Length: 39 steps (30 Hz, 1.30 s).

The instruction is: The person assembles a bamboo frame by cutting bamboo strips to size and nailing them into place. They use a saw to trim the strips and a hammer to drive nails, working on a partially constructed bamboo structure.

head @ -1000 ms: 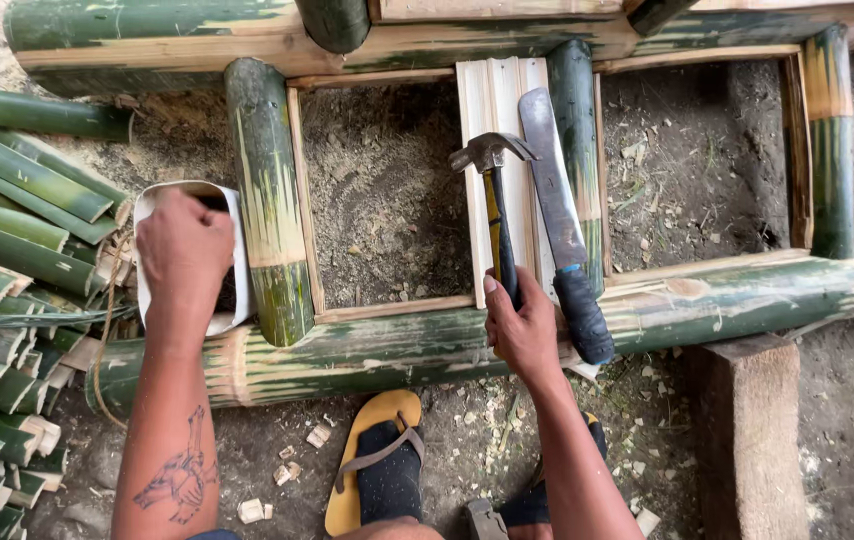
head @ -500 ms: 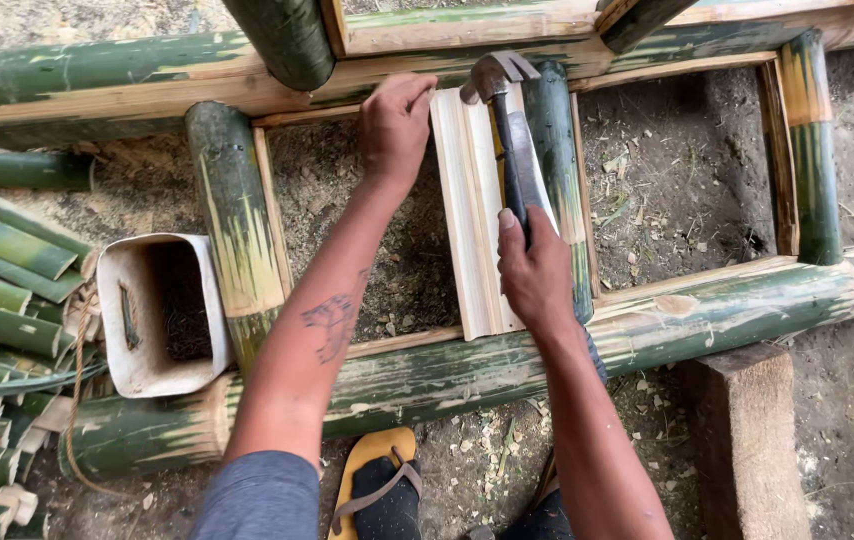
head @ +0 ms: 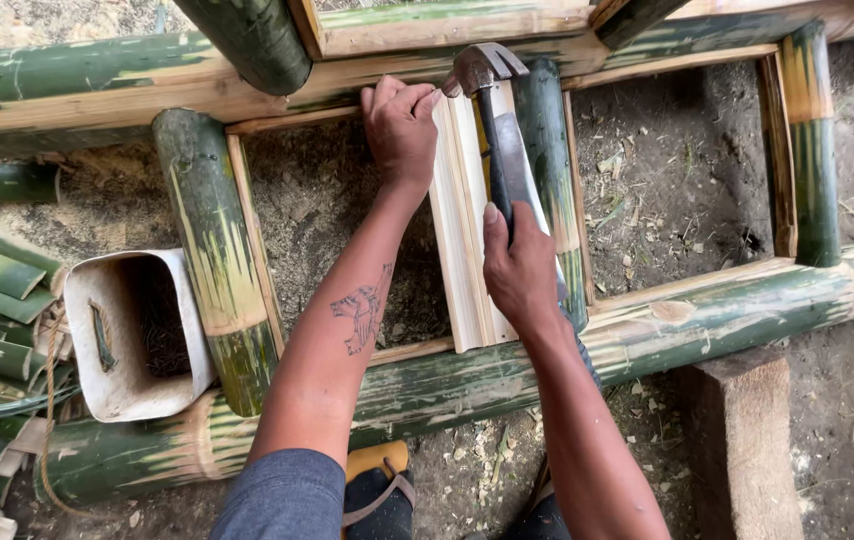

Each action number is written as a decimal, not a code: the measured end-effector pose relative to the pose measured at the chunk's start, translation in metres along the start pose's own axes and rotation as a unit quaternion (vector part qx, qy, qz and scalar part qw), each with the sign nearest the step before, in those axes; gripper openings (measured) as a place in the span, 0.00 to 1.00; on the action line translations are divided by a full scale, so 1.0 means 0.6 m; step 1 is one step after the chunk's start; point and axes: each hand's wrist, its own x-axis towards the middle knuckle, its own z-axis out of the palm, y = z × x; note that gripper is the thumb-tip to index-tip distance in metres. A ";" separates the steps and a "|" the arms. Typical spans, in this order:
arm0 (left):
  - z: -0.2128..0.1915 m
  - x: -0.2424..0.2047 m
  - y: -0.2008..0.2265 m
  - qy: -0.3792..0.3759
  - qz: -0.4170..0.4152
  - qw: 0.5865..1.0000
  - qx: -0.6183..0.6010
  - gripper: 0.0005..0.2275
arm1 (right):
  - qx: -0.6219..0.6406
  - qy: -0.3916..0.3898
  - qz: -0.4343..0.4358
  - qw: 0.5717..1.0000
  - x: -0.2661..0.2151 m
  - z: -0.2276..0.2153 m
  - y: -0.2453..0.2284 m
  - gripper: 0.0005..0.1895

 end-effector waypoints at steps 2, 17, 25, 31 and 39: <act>-0.005 -0.005 -0.009 0.001 0.009 1.000 0.002 0.03 | -0.004 -0.009 0.013 1.000 -0.005 0.005 -0.007 0.19; -0.042 -0.073 0.031 0.051 -0.032 0.996 -0.058 0.27 | -0.029 0.020 0.011 0.999 -0.017 0.019 0.008 0.19; -0.013 -0.130 0.014 -0.179 -0.264 0.946 -0.061 0.34 | 0.004 0.026 -0.029 0.999 -0.036 0.010 0.003 0.18; -0.007 -0.123 0.003 -0.184 -0.282 0.937 -0.093 0.28 | 0.024 0.071 -0.078 0.994 -0.029 0.025 -0.013 0.15; -0.008 -0.117 0.008 -0.201 -0.338 0.915 -0.087 0.23 | 0.028 0.071 -0.067 0.995 -0.008 0.053 -0.012 0.15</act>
